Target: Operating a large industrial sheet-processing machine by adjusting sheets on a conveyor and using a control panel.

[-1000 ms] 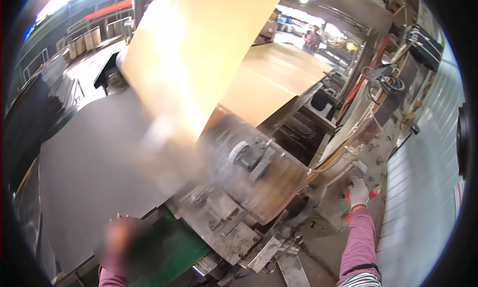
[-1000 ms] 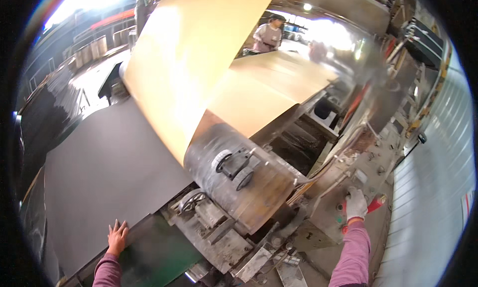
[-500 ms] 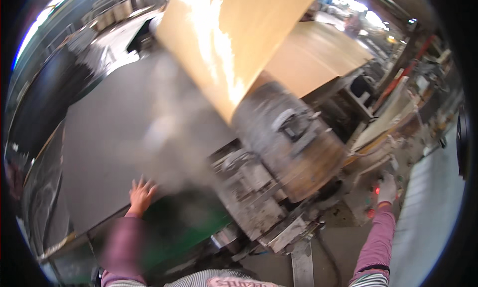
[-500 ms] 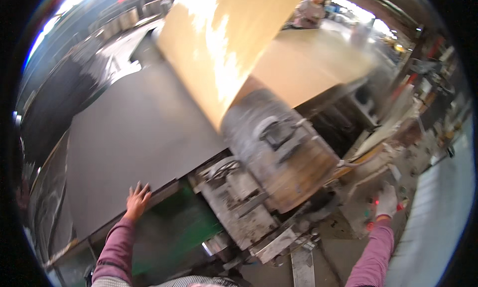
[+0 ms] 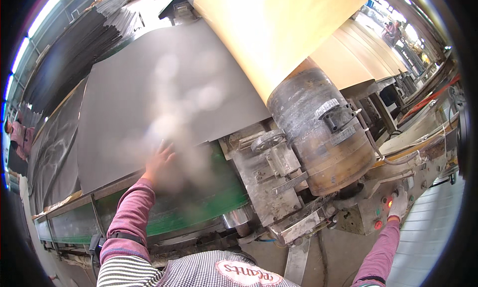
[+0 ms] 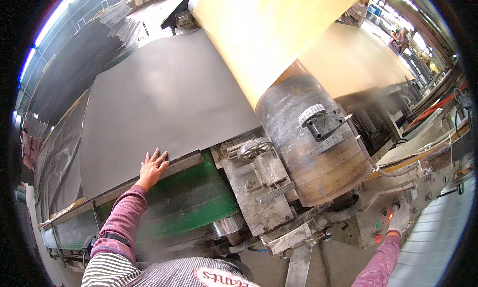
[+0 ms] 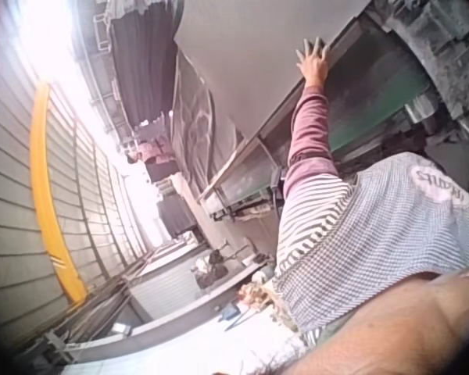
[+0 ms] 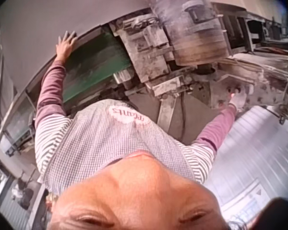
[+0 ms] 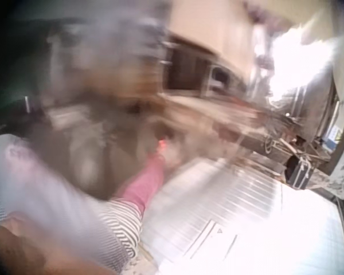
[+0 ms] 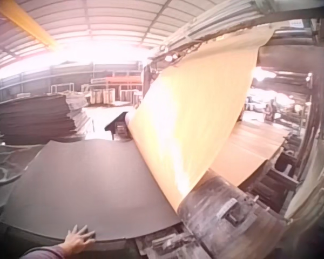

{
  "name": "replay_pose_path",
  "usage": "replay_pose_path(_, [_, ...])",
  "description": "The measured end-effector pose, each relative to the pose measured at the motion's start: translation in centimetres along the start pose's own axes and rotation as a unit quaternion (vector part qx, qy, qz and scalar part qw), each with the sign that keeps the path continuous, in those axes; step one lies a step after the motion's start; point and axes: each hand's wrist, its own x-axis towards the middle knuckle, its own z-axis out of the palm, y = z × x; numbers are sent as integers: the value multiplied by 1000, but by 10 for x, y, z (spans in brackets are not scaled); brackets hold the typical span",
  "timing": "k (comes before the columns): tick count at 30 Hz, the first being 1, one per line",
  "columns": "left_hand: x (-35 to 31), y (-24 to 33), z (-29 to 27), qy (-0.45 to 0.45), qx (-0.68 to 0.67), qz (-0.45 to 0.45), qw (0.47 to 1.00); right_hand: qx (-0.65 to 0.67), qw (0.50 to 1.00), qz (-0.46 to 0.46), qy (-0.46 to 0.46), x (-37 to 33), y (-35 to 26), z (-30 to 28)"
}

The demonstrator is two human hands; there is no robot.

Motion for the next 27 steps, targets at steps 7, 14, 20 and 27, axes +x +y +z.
replay_pose_path(7, [-10,16,-14,-36,53,17,998,-8,998,54,-6,-8,-3,-8])
replay_pose_path(14, [-8,1,-7,-10,51,-52,997,28,999,28,15,-9,-33,-17])
replay_pose_path(20, [1,15,-14,-43,45,20,998,9,1000,27,13,0,7,2])
replay_pose_path(27, [4,-34,19,3,109,2,994,41,999,-22,8,3,8,21])
